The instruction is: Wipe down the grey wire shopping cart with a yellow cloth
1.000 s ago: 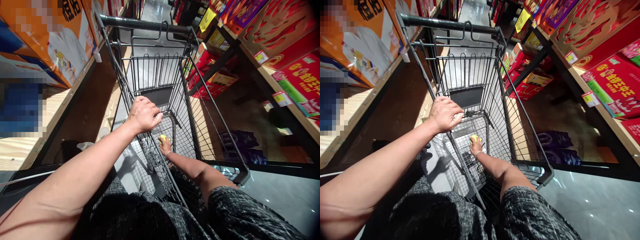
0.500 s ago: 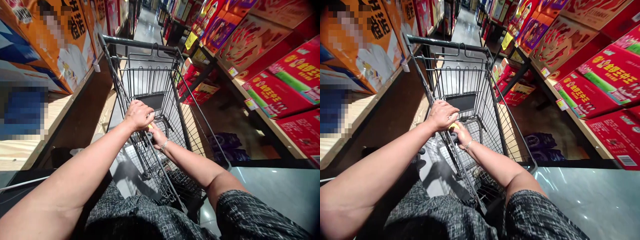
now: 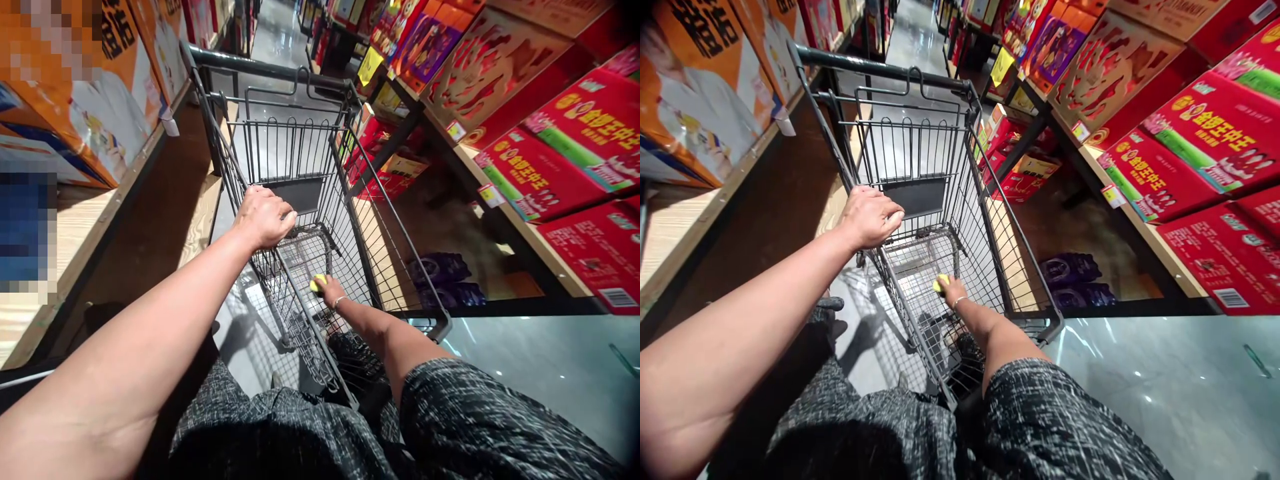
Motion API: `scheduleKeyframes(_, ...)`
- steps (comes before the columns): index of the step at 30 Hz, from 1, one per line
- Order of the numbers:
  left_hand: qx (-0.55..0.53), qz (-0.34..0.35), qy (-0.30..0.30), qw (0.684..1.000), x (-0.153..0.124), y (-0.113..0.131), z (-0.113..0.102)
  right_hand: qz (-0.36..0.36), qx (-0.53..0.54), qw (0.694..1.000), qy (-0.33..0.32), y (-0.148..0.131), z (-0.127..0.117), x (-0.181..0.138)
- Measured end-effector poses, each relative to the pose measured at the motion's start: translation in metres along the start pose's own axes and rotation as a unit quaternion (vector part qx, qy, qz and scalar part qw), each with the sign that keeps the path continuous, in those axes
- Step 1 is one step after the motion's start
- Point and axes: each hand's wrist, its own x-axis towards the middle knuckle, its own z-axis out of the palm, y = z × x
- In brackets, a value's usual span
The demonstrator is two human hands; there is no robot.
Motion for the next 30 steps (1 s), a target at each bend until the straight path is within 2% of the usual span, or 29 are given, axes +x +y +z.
scheduleKeyframes(3,0.001,0.005,0.006,1.000,0.000,0.003,0.001,0.039,-0.113,0.993,0.015,0.032,-0.028,0.007)
scheduleKeyframes(8,0.007,0.004,0.007,1.000,0.001,0.000,0.004,-0.002,-0.231,0.972,0.045,0.055,-0.103,0.014)
scheduleKeyframes(10,-0.005,-0.002,0.008,1.000,0.003,-0.004,0.006,-0.008,-0.271,0.958,0.092,0.058,-0.142,0.011)
scheduleKeyframes(12,-0.019,-0.009,0.013,1.000,0.003,-0.007,0.007,-0.004,-0.321,0.931,0.172,0.061,-0.175,0.004)
scheduleKeyframes(14,-0.034,-0.021,0.028,0.999,0.001,-0.003,0.005,0.005,-0.346,0.906,0.244,0.064,-0.195,-0.005)
scheduleKeyframes(15,-0.043,-0.029,0.036,0.998,-0.002,0.002,0.003,0.008,-0.347,0.900,0.263,0.066,-0.197,-0.008)
scheduleKeyframes(17,-0.064,-0.035,0.042,0.996,-0.011,0.018,-0.002,0.003,-0.347,0.902,0.258,0.068,-0.185,-0.011)
scheduleKeyframes(18,-0.075,-0.026,0.032,0.996,-0.018,0.029,-0.005,-0.004,-0.347,0.908,0.233,0.069,-0.172,-0.011)
scheduleKeyframes(21,-0.105,0.072,-0.024,0.992,-0.042,0.062,-0.008,-0.008,-0.306,0.946,0.108,0.067,-0.121,-0.005)
scheduleKeyframes(23,-0.101,0.106,-0.043,0.988,-0.056,0.075,-0.004,0.021,-0.247,0.968,0.040,0.065,-0.086,0.001)
scheduleKeyframes(26,-0.085,0.101,-0.021,0.991,-0.067,0.081,0.008,0.073,-0.185,0.980,-0.002,0.061,-0.045,0.007)
scheduleKeyframes(30,-0.082,0.091,0.022,0.992,-0.067,0.077,0.015,0.158,-0.123,0.979,-0.018,0.051,-0.003,0.008)
